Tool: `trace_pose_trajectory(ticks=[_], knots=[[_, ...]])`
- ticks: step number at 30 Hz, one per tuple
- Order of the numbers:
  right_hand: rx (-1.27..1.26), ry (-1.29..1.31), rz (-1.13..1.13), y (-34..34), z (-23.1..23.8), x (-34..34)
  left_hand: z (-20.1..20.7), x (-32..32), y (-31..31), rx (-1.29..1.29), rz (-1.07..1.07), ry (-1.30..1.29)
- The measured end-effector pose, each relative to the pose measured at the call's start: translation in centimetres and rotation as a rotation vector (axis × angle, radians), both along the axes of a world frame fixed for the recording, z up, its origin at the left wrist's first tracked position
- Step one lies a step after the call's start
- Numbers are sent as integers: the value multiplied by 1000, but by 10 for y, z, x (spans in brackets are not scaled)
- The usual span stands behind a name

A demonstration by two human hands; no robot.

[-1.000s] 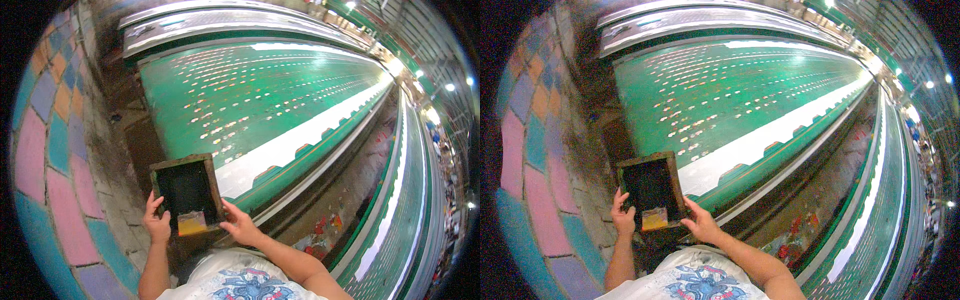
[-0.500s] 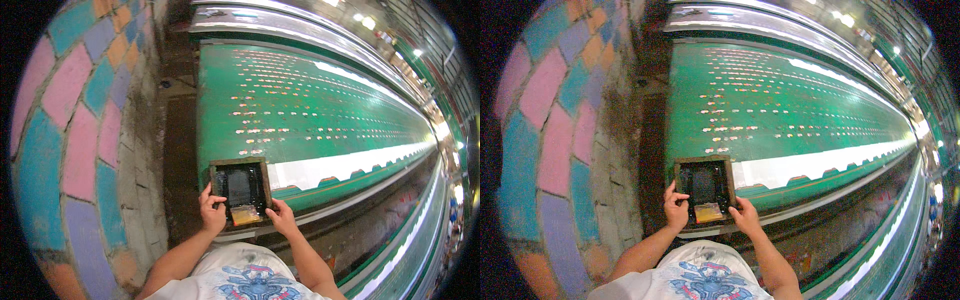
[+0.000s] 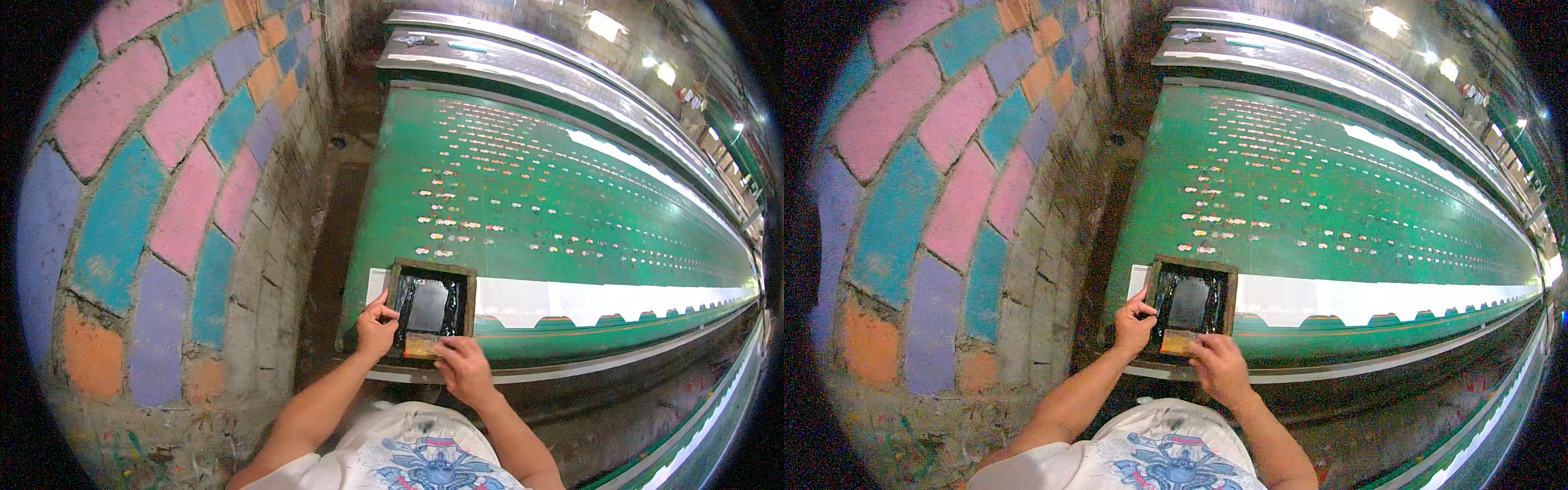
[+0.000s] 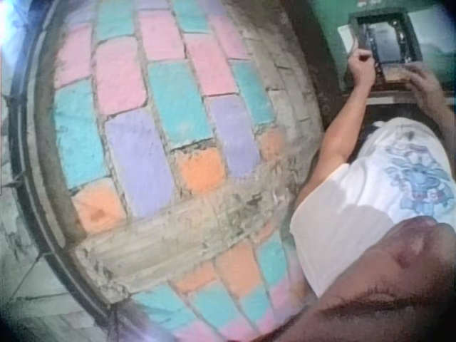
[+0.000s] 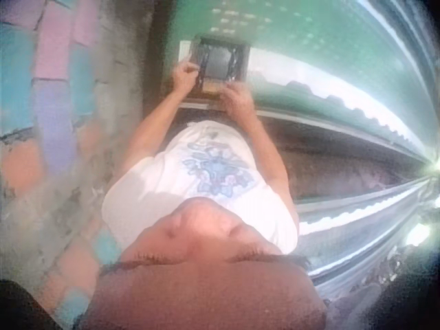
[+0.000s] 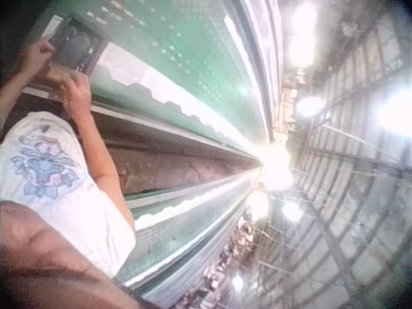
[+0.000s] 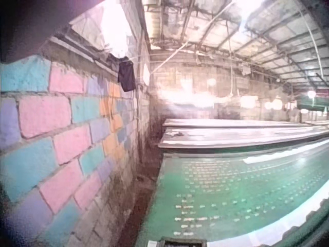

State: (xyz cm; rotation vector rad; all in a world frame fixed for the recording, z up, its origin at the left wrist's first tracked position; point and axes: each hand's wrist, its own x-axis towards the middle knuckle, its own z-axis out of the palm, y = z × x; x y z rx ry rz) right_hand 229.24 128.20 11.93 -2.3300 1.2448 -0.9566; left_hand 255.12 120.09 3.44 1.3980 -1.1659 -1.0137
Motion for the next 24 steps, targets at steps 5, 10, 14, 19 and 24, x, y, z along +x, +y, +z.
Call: trace_pose_trajectory(ticks=[5, 10, 14, 19, 24], knots=[[-1, 75, 75, -6, 4, 21, -16, 12, 0, -44, 8, -14], [-7, 146, 86, -13, -3, 27, -22, 7, -1, -65, 14, -10], [-41, 224, 63, -26, 10, 34, -20, 5, 0, -79, 20, -38], [-39, 347, 84, -30, 8, 49, -15, 3, 0, -82, 18, -90], [221, 505, 201, -67, 9, 35, -21, 7, -4, -140, 16, -96]])
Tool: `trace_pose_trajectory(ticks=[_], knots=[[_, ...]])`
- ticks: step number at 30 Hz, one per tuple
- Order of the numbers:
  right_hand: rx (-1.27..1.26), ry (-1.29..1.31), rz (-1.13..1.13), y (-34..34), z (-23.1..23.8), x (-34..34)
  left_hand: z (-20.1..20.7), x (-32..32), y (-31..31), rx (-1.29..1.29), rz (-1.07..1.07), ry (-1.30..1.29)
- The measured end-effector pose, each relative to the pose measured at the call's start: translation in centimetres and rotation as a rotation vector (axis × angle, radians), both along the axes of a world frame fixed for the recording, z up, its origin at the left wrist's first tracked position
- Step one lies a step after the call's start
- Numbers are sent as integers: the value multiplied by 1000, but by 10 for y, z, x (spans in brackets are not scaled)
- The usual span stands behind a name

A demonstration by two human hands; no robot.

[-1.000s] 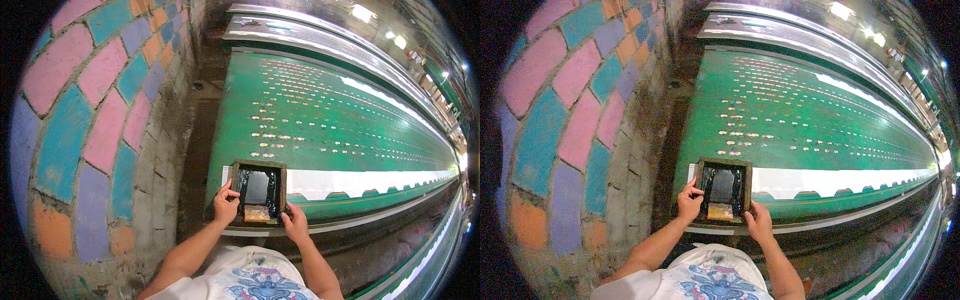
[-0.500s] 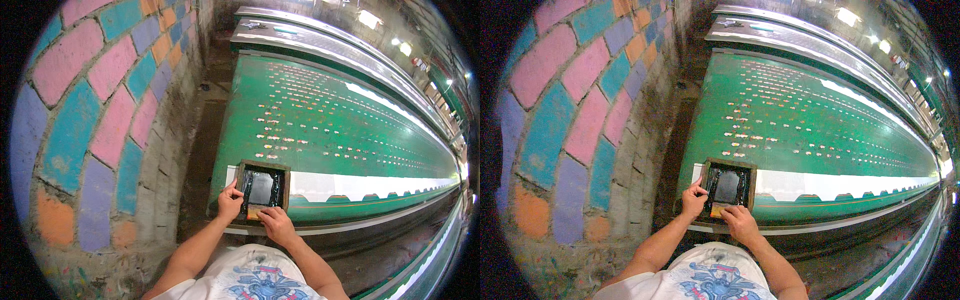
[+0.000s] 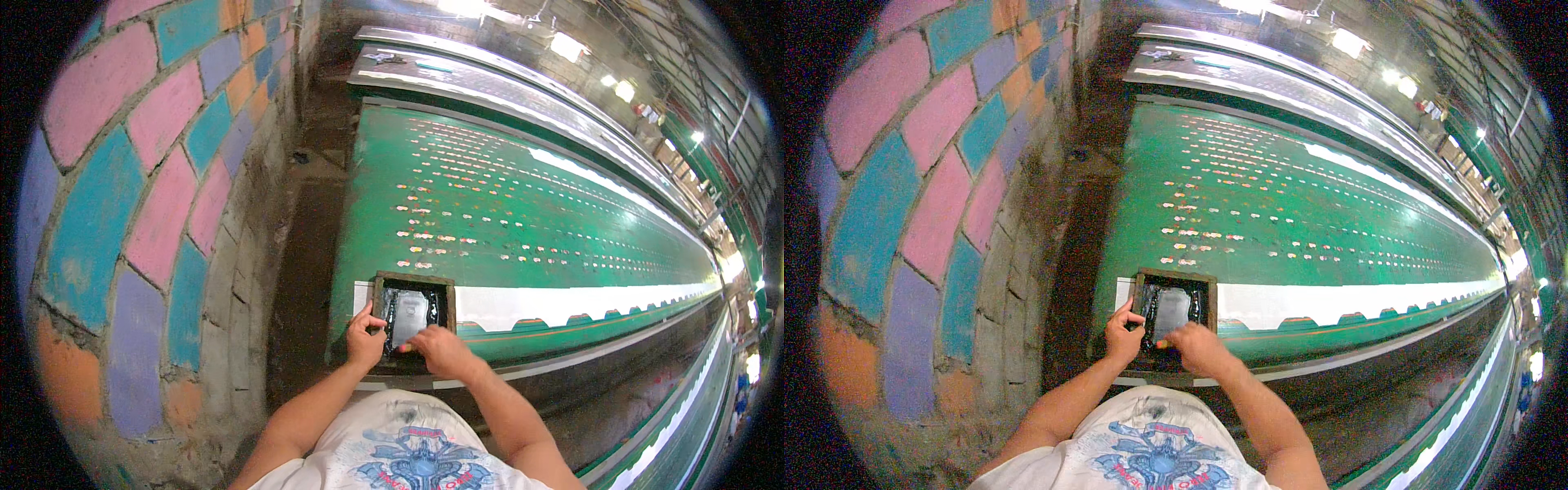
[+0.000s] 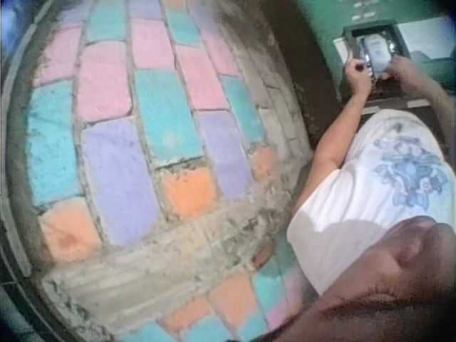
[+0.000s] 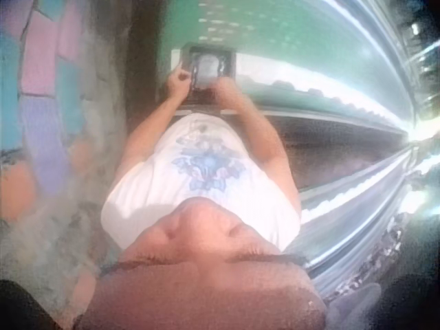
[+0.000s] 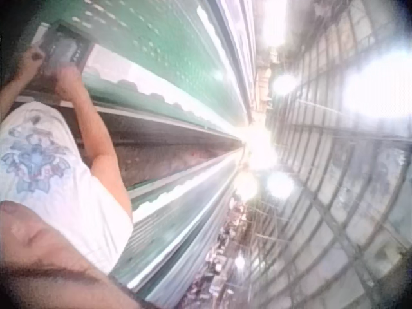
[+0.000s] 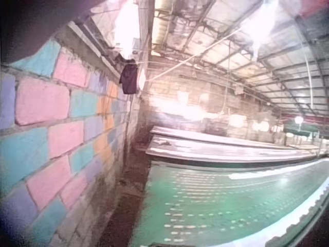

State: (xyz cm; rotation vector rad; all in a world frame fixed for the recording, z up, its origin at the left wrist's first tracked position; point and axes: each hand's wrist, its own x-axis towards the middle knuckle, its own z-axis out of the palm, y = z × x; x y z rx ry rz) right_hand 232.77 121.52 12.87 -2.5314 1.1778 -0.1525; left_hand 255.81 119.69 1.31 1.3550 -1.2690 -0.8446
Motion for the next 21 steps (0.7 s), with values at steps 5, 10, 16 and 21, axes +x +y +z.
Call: trace_pose_trajectory(ticks=[5, 10, 16, 21], knots=[[-30, -17, -67, -61, 1, -2, -5, -2, -4, 25, 17, 158], [-249, -156, -229, -86, -11, 4, -1, 1, -2, 43, 8, 116], [-247, -154, -218, -71, -13, 10, -4, 10, -2, 98, -50, 87], [-277, -108, -187, -49, -20, 9, 0, 7, -3, 77, -46, 80]])
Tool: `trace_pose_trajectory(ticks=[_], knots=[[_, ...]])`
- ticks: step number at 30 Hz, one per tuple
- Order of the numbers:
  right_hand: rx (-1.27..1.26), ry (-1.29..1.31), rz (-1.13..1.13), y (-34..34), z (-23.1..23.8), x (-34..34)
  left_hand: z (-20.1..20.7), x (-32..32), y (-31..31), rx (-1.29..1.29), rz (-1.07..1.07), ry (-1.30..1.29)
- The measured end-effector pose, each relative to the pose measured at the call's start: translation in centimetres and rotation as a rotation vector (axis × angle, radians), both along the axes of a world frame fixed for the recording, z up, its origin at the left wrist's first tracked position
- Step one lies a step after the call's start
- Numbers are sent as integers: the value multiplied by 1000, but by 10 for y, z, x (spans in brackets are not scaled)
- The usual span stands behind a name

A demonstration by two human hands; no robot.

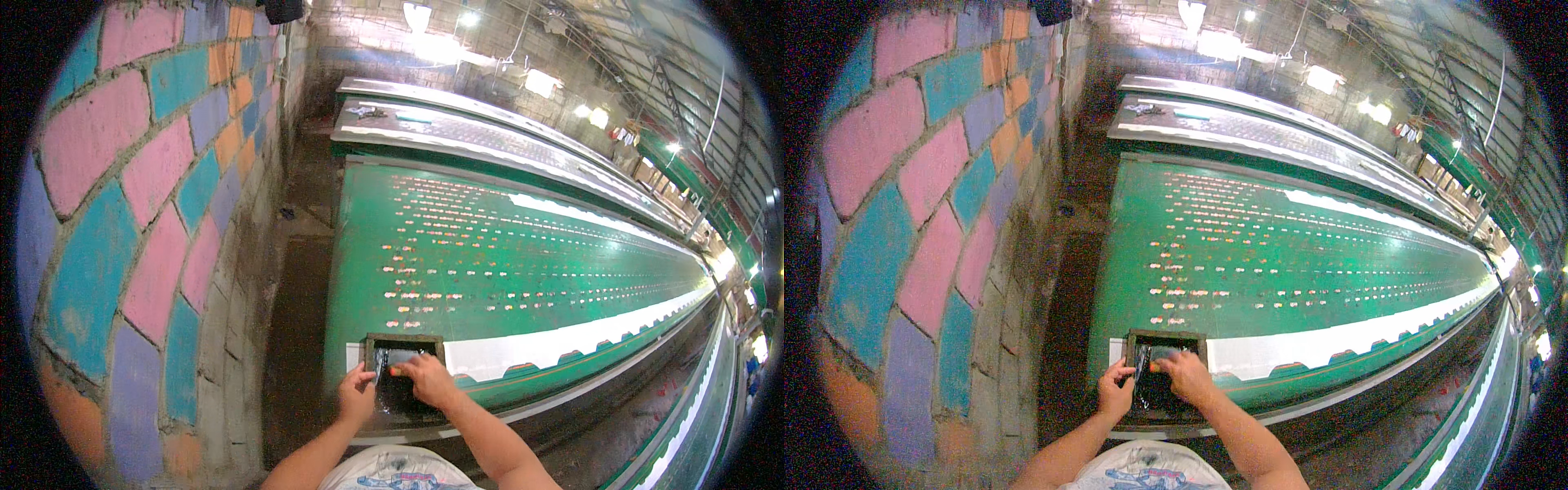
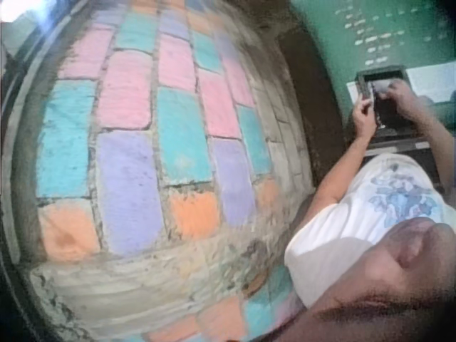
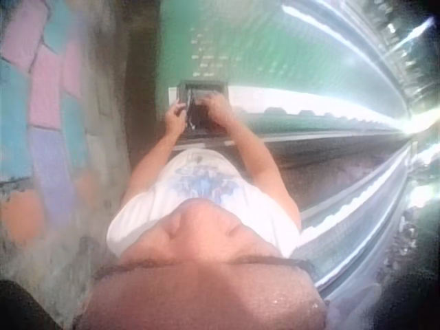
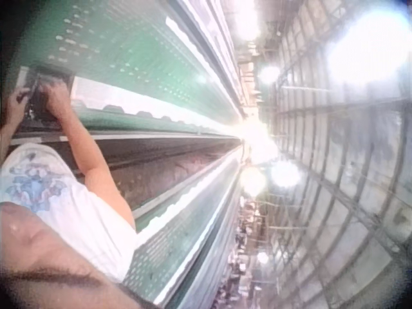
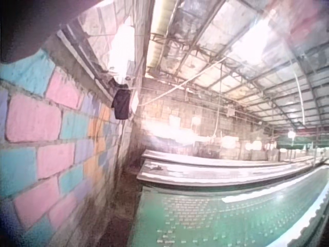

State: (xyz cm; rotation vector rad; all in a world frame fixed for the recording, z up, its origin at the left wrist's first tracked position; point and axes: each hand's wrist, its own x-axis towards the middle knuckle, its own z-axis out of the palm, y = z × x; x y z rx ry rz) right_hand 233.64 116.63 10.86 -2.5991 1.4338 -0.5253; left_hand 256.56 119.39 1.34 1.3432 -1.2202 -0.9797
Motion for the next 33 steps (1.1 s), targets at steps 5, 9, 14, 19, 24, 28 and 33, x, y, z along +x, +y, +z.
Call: trace_pose_trajectory(ticks=[5, 9, 14, 19, 24, 28, 33], knots=[[56, 12, 9, 46, 12, 7, 4, -2, 3, -28, 7, 44], [108, 17, -3, 77, 7, 9, -10, -1, 1, -37, 6, 53], [97, -47, 7, 93, 15, 5, 6, -6, 7, -13, 22, 110], [98, -200, 2, 93, 19, -5, 26, -7, 13, -59, 7, -172], [50, -383, 3, 89, 4, -23, 14, -9, 6, -142, 38, -236], [57, -481, -37, 103, 3, -56, 40, -46, 17, -156, -2, -206], [26, -506, -122, 119, -2, -122, 42, -123, 23, -193, -25, -178]])
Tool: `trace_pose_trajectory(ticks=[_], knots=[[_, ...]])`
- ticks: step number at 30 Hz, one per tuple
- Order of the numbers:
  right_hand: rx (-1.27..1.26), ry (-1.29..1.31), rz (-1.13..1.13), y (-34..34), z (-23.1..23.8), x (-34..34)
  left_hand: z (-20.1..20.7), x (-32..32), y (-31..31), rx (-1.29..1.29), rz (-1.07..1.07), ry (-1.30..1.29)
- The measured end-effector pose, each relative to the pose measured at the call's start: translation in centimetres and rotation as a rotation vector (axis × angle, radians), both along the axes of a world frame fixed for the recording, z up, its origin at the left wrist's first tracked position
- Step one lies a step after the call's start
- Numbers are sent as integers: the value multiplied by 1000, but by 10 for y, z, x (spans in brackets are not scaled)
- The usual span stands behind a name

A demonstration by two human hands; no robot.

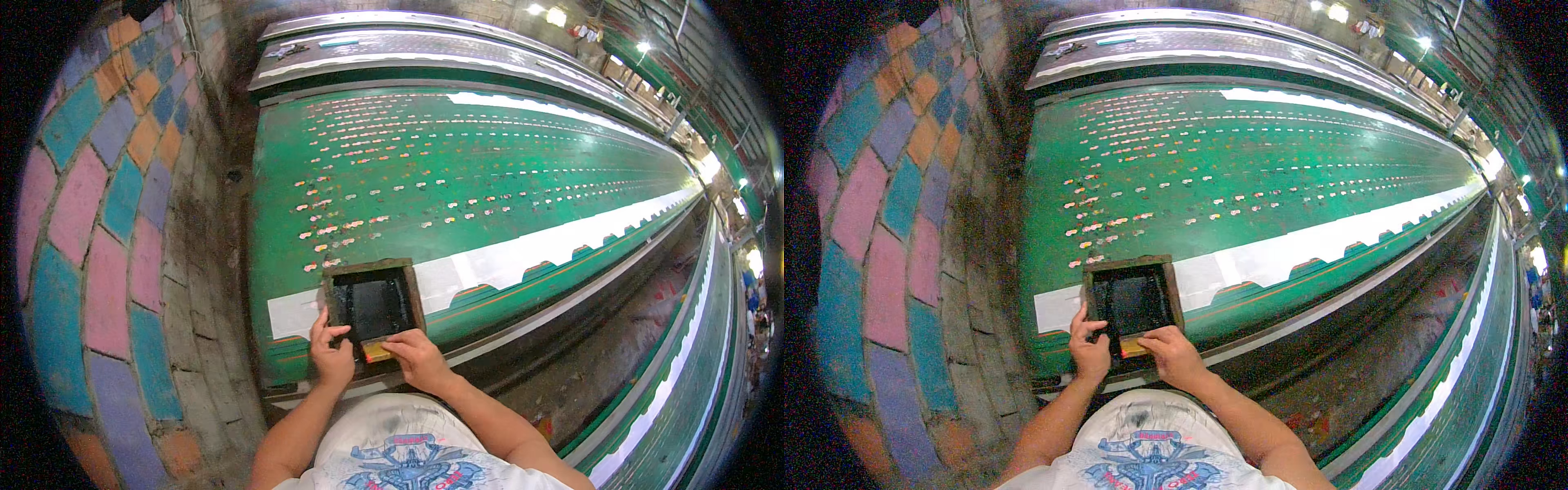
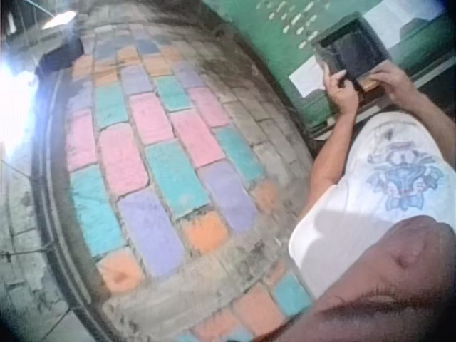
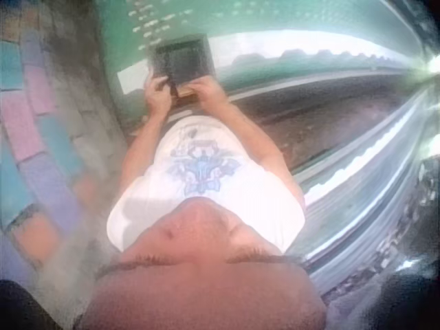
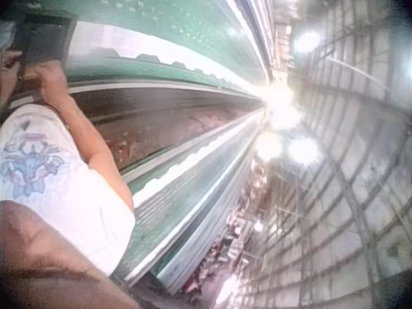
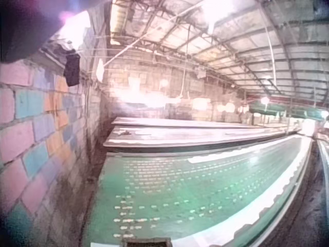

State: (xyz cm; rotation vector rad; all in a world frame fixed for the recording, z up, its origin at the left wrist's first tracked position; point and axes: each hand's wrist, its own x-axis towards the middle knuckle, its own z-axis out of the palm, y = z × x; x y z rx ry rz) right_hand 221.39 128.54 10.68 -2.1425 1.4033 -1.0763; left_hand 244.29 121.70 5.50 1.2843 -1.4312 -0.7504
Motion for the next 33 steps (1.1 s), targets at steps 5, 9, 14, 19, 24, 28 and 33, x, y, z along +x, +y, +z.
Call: trace_pose_trajectory(ticks=[5, 9, 14, 19, 24, 28, 33], knots=[[4, 7, -55, 7, 1, -71, -12, -81, 0, 15, 19, 18], [13, -12, -28, 6, -2, -118, -31, -121, -4, 56, 32, 80], [14, -3, 77, -4, 0, -151, -50, -138, -13, 145, 23, 276], [-6, 22, 182, -14, -1, -167, -29, -149, -8, 235, 0, 301], [-72, 117, 267, -24, 3, -162, -51, -140, -9, 231, 4, 309], [-76, 236, 306, -29, 10, -154, -41, -140, -8, 255, 8, 303], [1, 368, 379, -47, 28, -157, -40, -140, -7, 231, 33, 183]])
